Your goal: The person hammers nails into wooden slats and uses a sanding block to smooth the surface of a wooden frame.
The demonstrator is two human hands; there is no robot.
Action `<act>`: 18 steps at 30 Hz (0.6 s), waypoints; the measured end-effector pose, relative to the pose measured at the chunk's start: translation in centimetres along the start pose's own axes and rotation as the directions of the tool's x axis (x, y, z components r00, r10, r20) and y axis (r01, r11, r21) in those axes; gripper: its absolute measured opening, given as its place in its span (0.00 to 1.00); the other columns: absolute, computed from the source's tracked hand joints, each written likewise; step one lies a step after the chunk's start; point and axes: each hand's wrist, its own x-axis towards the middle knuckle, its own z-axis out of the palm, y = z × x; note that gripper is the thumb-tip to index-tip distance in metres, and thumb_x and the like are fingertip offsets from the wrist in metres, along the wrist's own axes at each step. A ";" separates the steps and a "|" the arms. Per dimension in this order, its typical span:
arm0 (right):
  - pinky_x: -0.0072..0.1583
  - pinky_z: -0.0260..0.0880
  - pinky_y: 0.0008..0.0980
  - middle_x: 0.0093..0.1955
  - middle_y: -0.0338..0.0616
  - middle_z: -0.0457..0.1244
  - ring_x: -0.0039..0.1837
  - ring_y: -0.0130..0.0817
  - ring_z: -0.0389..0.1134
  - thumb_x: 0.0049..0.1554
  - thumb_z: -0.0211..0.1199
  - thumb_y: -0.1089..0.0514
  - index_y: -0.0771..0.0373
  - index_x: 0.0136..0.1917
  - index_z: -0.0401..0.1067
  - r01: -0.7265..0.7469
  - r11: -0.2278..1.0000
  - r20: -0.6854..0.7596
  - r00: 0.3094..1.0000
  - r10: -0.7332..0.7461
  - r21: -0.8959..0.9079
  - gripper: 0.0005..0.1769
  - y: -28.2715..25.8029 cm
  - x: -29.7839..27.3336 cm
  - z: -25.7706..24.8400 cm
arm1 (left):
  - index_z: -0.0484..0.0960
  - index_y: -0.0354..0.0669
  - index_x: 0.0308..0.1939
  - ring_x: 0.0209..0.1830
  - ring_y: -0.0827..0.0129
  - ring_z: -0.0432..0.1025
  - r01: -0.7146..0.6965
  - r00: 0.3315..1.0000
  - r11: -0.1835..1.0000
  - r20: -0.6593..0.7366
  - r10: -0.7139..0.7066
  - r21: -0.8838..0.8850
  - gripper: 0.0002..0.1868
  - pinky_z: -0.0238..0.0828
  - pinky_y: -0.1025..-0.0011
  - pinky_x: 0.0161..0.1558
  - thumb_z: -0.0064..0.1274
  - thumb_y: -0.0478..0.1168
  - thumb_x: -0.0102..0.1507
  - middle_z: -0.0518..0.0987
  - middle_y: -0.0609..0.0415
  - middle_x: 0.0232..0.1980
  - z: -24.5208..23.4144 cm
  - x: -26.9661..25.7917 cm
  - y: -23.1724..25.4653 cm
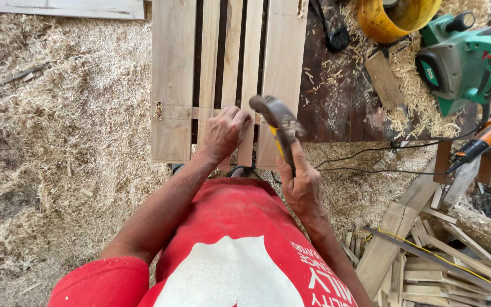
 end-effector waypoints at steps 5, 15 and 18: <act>0.37 0.73 0.36 0.41 0.53 0.70 0.37 0.34 0.72 0.67 0.60 0.55 0.60 0.80 0.59 -0.051 0.997 0.066 0.997 0.047 0.064 0.31 0.4 -0.1 0.5 | 0.81 0.38 0.41 0.36 0.64 0.74 0.022 1.000 1.000 -0.009 -0.022 0.007 0.08 0.75 0.65 0.34 0.55 0.40 0.69 0.79 0.50 0.37 1.7 0.1 -1.2; 0.39 0.73 0.39 0.42 0.57 0.69 0.40 0.37 0.72 0.68 0.59 0.56 0.61 0.81 0.58 -0.029 0.999 0.060 0.998 0.031 -0.024 0.31 -0.2 0.3 0.8 | 0.82 0.39 0.41 0.39 0.61 0.75 0.039 0.999 0.999 0.001 -0.039 -0.013 0.07 0.75 0.63 0.37 0.57 0.39 0.66 0.80 0.50 0.38 0.9 0.1 -1.0; 0.35 0.70 0.40 0.35 0.53 0.67 0.35 0.35 0.71 0.65 0.60 0.57 0.63 0.79 0.60 -0.146 0.988 0.101 0.984 0.150 -0.044 0.31 -0.5 0.8 0.7 | 0.83 0.40 0.38 0.40 0.61 0.76 0.042 0.998 0.998 -0.033 -0.044 -0.048 0.06 0.75 0.63 0.39 0.58 0.39 0.65 0.80 0.51 0.37 0.5 0.0 -0.8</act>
